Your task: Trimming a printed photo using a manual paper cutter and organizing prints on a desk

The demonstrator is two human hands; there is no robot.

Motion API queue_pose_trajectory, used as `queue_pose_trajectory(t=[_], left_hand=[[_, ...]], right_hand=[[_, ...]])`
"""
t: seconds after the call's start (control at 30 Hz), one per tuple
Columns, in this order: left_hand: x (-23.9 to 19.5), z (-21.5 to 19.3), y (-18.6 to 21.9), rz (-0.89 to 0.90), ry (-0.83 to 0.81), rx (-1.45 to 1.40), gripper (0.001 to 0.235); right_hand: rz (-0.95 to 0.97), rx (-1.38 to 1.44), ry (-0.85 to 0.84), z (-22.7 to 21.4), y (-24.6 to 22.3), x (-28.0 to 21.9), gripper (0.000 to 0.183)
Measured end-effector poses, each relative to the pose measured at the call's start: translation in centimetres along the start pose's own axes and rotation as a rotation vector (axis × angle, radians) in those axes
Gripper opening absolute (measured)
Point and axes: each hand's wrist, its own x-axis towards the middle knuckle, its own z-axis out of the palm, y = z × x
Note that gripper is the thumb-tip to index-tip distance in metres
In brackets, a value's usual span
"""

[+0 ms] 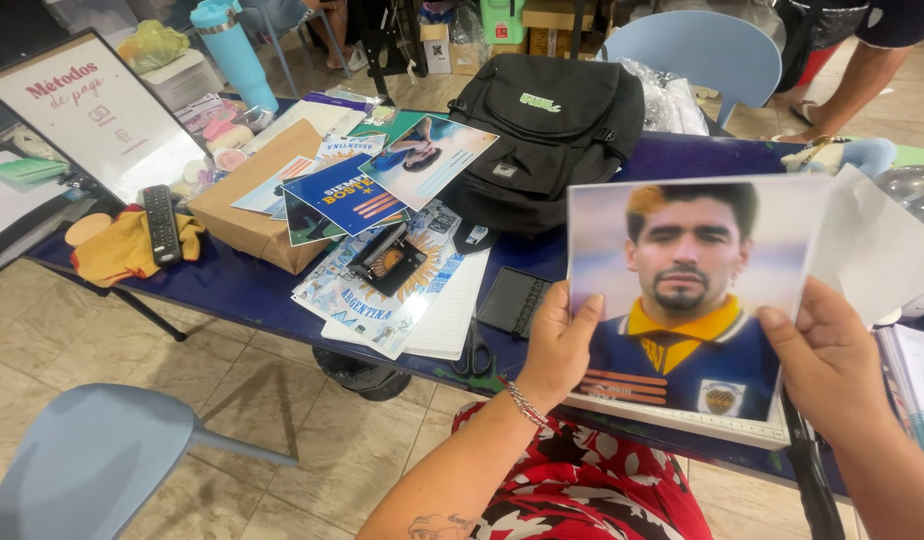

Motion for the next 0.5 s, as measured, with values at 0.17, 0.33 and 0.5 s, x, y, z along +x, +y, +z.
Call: queue_pose_trajectory(t=[0.17,0.33,0.5], left_hand=[[-0.4,-0.9,-0.4,-0.137,0.030,-0.231,0.013],[-0.5,-1.5,-1.1,-0.280,0.059,-0.389,0.022],[-0.6,-1.8,-0.8,-0.333,-0.004,-0.451,0.019]], right_hand=[[-0.152,-0.060,-0.031,-1.7,-0.1,-1.2,0.052],[-0.636,-0.569,-0.142,-2.8,-1.8,-1.5,0.043],[-0.786,-0.671,-0.218,-3.6,-2.6,-2.0,0.037]])
